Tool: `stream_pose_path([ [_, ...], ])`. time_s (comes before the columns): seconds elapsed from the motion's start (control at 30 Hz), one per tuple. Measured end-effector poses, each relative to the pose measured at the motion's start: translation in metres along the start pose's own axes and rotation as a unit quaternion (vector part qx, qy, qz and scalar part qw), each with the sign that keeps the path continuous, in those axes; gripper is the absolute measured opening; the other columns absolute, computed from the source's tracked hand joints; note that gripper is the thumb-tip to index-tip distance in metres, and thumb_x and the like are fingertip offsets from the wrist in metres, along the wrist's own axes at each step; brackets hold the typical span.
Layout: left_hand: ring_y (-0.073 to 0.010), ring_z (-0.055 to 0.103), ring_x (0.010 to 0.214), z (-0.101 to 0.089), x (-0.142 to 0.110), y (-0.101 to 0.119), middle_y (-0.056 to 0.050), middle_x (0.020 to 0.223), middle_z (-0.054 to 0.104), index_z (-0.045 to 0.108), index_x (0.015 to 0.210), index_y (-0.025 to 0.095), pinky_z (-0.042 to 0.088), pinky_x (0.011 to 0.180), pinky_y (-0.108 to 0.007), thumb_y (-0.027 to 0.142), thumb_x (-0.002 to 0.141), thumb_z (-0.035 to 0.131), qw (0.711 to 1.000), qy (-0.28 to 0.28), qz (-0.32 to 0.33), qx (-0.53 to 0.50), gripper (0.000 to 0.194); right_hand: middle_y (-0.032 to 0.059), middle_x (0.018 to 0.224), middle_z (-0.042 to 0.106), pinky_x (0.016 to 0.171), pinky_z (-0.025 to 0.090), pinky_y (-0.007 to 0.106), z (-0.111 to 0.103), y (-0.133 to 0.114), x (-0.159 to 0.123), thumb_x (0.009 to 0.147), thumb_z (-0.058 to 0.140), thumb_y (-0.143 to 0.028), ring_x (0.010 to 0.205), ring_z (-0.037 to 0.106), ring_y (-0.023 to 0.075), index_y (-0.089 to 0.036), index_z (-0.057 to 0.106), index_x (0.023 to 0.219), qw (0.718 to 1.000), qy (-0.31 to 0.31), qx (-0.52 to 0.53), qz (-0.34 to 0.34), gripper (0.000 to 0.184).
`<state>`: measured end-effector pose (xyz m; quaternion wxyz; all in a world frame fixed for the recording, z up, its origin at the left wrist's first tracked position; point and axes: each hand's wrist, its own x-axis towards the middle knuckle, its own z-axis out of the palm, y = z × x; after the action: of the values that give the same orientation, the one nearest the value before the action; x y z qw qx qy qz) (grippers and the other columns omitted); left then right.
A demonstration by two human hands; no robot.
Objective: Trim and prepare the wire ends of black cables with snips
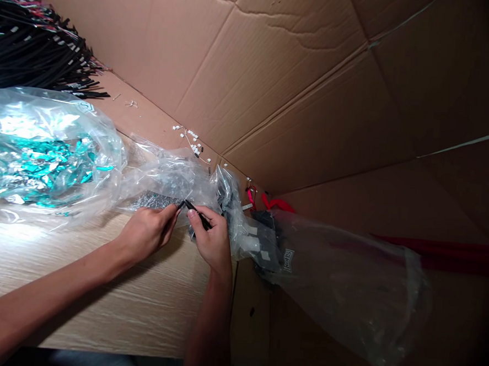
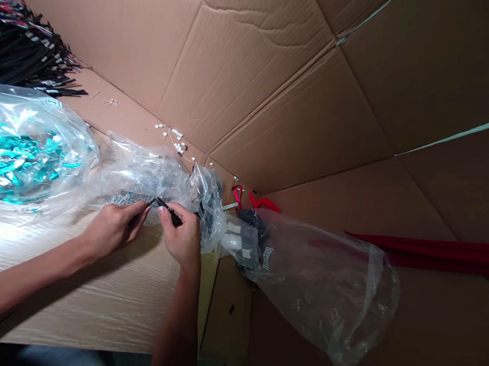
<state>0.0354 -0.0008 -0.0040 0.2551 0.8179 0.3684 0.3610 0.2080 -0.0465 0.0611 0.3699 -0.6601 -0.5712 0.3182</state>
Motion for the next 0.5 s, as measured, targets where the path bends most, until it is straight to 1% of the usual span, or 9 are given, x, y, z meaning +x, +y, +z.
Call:
stream_pose_path([
  [0.17, -0.0139, 0.05, 0.046, -0.0005, -0.0035, -0.0042, -0.002, 0.061, 0.065, 0.06, 0.089, 0.019, 0.027, 0.051, -0.028, 0.017, 0.1, 0.042, 0.998, -0.036, 0.018, 0.054, 0.021, 0.0035, 0.084, 0.072, 0.073, 0.051, 0.03, -0.0018, -0.0039, 0.0002, 0.1, 0.064, -0.043, 0.078, 0.064, 0.0197, -0.018, 0.078, 0.091, 1.0, -0.011, -0.01, 0.007, 0.03],
  [0.27, -0.0165, 0.055, 0.048, 0.0006, -0.0062, -0.0079, -0.003, 0.062, 0.066, 0.061, 0.098, 0.018, 0.027, 0.051, -0.03, 0.016, 0.099, 0.043, 0.996, -0.025, 0.045, 0.071, 0.019, 0.0042, 0.083, 0.074, 0.074, 0.053, 0.031, -0.0027, -0.0035, 0.0015, 0.096, 0.068, -0.043, 0.079, 0.067, 0.0209, -0.018, 0.079, 0.091, 1.0, -0.005, -0.006, 0.015, 0.028],
  [0.4, -0.0169, 0.054, 0.048, 0.002, -0.0084, -0.0094, -0.004, 0.062, 0.066, 0.063, 0.104, 0.016, 0.026, 0.051, -0.03, 0.016, 0.098, 0.044, 0.996, -0.003, 0.064, 0.06, 0.02, 0.0049, 0.082, 0.076, 0.074, 0.053, 0.031, -0.0026, -0.0011, 0.0039, 0.096, 0.068, -0.042, 0.078, 0.067, 0.0207, -0.017, 0.079, 0.088, 1.0, -0.006, -0.004, 0.018, 0.028],
  [0.47, -0.0157, 0.051, 0.047, 0.001, -0.0071, -0.0065, -0.003, 0.061, 0.065, 0.064, 0.101, 0.016, 0.025, 0.051, -0.03, 0.016, 0.099, 0.044, 0.998, -0.005, 0.05, 0.037, 0.02, 0.0044, 0.081, 0.075, 0.074, 0.052, 0.03, -0.0022, -0.0005, 0.0051, 0.097, 0.068, -0.042, 0.077, 0.066, 0.0203, -0.017, 0.079, 0.087, 1.0, -0.01, -0.004, 0.018, 0.029],
  [0.5, -0.0147, 0.048, 0.045, -0.0002, -0.0054, -0.004, -0.002, 0.06, 0.063, 0.064, 0.097, 0.016, 0.024, 0.051, -0.03, 0.018, 0.099, 0.044, 0.999, -0.003, 0.032, 0.02, 0.02, 0.0042, 0.08, 0.075, 0.074, 0.052, 0.03, -0.0019, -0.0005, 0.0055, 0.097, 0.068, -0.042, 0.077, 0.066, 0.0202, -0.017, 0.078, 0.086, 1.0, -0.011, -0.002, 0.017, 0.029],
])
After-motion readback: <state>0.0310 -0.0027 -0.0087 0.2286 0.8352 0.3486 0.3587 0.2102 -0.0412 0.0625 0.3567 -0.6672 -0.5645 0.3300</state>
